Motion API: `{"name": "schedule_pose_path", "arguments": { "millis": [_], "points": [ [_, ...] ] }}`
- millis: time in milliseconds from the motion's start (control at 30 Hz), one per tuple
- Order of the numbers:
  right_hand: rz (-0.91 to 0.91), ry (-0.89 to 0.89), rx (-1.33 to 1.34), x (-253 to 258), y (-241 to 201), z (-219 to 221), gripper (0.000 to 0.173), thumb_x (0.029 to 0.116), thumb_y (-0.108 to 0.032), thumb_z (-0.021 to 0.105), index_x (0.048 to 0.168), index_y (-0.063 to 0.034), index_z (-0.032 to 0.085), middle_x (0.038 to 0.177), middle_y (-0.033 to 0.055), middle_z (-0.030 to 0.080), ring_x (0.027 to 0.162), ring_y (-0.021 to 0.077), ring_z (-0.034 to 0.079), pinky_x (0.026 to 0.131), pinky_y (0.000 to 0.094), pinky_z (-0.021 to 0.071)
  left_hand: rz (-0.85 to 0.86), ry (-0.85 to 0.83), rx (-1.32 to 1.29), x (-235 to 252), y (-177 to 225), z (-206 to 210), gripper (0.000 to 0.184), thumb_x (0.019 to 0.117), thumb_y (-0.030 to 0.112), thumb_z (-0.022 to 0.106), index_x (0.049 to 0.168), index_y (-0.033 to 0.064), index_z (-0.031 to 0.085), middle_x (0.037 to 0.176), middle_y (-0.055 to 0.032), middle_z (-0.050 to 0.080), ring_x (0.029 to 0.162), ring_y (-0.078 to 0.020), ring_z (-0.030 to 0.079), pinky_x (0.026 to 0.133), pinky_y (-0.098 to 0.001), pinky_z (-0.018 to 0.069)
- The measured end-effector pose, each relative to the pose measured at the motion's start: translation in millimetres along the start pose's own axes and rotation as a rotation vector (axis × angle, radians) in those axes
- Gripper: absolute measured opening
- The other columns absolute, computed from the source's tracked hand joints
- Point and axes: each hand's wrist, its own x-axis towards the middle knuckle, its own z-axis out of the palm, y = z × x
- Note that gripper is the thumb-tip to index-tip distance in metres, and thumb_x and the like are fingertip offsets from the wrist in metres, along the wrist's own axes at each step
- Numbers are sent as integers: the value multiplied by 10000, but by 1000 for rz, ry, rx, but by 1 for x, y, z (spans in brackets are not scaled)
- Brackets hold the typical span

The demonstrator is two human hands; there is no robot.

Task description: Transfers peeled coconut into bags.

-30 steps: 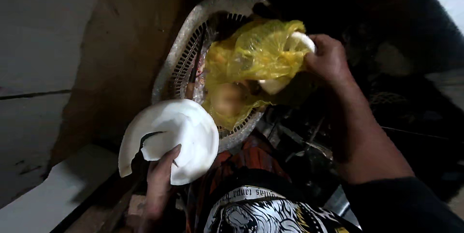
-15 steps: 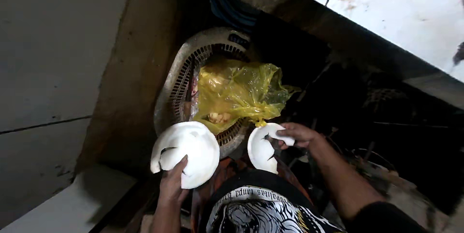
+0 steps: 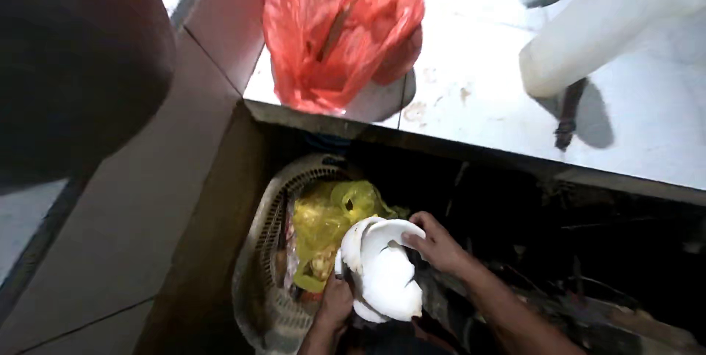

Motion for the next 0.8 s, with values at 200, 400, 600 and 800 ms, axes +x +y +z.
{"name": "schedule_pose_path", "arguments": {
  "millis": [200, 400, 600, 800],
  "points": [
    [23, -152, 486, -23, 2, -51, 588, 917, -75, 699, 1464, -82, 482, 1164, 105, 711, 940, 191, 726, 798, 375, 636, 281, -204, -69, 17, 50, 34, 435, 1077, 241, 494, 1427, -16, 499, 1174, -116, 697, 1044, -116, 690, 954, -325, 579],
    [-121, 254, 744, -24, -2, -79, 494, 972, -95, 639, 1437, -43, 479, 1162, 127, 707, 1000, 220, 718, 836, 415, 634, 373, -653, -315, 28, 81, 52, 1000, 924, 751, 502, 1655, 169, 145, 1315, -192, 648, 960, -363, 730, 776, -523, 640],
    [13, 693, 462, 27, -56, -184, 452, 1007, -248, 633, 1418, -138, 479, 1047, 51, 657, 763, 141, 657, 649, 344, 593, 805, 140, 564, 26, -8, 30, 319, 985, 319, 668, 1184, 73, 709, 1065, -60, 714, 910, -134, 701, 809, -326, 619],
    [115, 760, 291, 94, -88, -253, 496, 969, -230, 622, 1423, -143, 443, 1127, 64, 655, 812, 173, 717, 661, 351, 638, 628, 411, 969, 48, -54, -11, 431, 982, 355, 633, 1273, 37, 653, 1372, -220, 589, 1291, -430, 547, 1050, -597, 467]
  ]
}}
